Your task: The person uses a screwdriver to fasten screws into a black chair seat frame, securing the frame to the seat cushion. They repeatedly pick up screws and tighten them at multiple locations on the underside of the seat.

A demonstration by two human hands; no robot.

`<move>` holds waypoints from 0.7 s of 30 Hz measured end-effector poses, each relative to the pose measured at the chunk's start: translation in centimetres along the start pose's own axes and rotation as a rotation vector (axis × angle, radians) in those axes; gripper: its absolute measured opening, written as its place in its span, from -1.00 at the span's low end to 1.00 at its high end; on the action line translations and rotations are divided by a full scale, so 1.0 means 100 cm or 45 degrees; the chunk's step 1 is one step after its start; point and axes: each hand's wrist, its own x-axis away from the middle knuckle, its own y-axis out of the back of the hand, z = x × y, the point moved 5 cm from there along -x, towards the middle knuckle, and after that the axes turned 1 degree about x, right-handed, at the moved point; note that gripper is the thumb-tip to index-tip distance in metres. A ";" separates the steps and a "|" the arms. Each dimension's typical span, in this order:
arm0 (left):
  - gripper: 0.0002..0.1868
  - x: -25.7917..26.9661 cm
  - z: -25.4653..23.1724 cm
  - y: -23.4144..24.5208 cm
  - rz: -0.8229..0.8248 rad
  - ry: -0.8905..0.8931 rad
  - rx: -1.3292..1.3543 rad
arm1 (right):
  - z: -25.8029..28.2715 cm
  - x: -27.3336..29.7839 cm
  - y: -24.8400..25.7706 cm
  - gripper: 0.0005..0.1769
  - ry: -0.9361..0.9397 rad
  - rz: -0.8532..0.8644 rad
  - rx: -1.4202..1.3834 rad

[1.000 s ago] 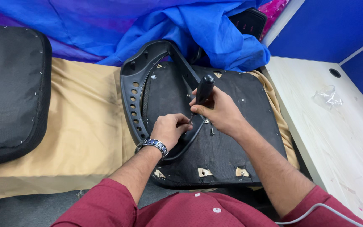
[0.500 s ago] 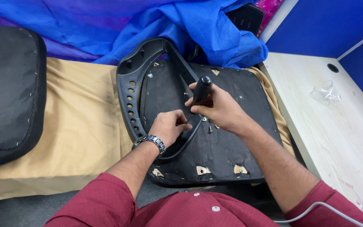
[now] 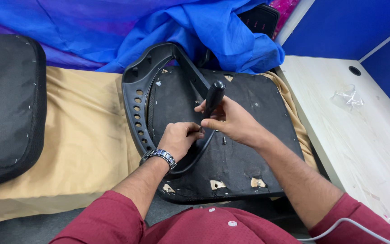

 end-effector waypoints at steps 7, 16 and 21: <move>-0.74 0.004 -0.003 0.005 -0.069 -0.151 0.007 | -0.008 0.006 -0.003 -0.49 -0.127 -0.133 -0.066; -0.71 0.004 -0.001 0.002 -0.099 -0.042 -0.086 | -0.011 0.009 -0.006 -0.54 -0.171 -0.121 0.159; -0.71 0.002 0.000 0.002 -0.123 -0.138 -0.052 | -0.013 0.011 -0.011 -0.48 -0.055 -0.221 -0.154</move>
